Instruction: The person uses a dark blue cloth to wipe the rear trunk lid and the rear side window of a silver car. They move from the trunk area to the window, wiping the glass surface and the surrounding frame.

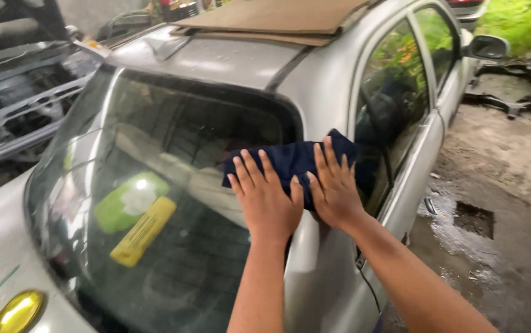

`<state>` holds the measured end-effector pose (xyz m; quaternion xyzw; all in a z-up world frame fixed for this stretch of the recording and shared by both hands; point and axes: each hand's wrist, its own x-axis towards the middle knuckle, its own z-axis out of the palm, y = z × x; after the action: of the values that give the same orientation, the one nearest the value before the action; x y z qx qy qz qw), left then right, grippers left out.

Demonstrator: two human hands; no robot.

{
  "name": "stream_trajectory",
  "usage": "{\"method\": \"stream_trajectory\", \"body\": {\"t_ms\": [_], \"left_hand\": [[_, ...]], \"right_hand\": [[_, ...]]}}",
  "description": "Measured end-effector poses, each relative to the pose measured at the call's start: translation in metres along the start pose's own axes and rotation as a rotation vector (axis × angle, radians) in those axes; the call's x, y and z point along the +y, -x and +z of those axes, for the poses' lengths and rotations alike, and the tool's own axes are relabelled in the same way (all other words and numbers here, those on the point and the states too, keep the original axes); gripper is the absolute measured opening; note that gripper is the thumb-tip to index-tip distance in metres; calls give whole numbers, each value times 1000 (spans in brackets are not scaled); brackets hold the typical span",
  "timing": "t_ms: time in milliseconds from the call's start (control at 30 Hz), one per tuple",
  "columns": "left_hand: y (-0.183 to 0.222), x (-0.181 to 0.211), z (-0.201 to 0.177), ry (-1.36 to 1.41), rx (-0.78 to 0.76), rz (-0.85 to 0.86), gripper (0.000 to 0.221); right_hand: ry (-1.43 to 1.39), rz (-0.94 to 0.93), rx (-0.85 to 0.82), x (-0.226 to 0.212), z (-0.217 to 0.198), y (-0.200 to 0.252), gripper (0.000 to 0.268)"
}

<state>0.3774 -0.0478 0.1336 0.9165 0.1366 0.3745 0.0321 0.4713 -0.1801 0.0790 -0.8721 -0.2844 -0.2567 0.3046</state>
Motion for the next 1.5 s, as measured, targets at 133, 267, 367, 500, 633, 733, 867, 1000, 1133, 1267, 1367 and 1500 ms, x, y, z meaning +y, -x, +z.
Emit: {"method": "stream_trajectory", "body": {"t_ms": [133, 267, 367, 500, 633, 733, 867, 1000, 1133, 1267, 1367, 1500], "left_hand": [[-24, 13, 6, 15, -13, 7, 86], [-49, 29, 11, 33, 6, 10, 83], [-65, 41, 16, 41, 1, 8, 82], [-85, 58, 24, -20, 19, -33, 84], [-96, 72, 35, -92, 25, -100, 86], [-99, 86, 32, -120, 24, -171, 84], [-100, 102, 37, -161, 40, -254, 84], [-86, 118, 43, -216, 78, -306, 80], [-49, 133, 51, -340, 140, -305, 73], [11, 155, 63, -433, 164, -297, 67], [66, 170, 83, -514, 76, -295, 65], [122, 179, 122, -676, -87, -223, 71]], "right_hand": [[-48, -63, 71, 2, -5, -21, 61], [-152, -91, 117, 9, -13, -41, 59], [-196, -84, 107, 22, -12, -56, 59], [-298, -79, 201, 21, -19, -74, 55], [-772, -88, 296, 32, -29, -89, 53], [-238, -260, 95, 82, -12, -111, 60], [-97, -343, 81, 103, -8, -139, 63], [-102, -406, 49, 108, -12, -144, 65], [-195, -458, 46, 101, -22, -125, 62], [-166, -517, -10, 112, -19, -68, 64], [-110, -531, -99, 142, 5, -6, 68], [-89, -510, -236, 194, 33, 64, 72]]}}
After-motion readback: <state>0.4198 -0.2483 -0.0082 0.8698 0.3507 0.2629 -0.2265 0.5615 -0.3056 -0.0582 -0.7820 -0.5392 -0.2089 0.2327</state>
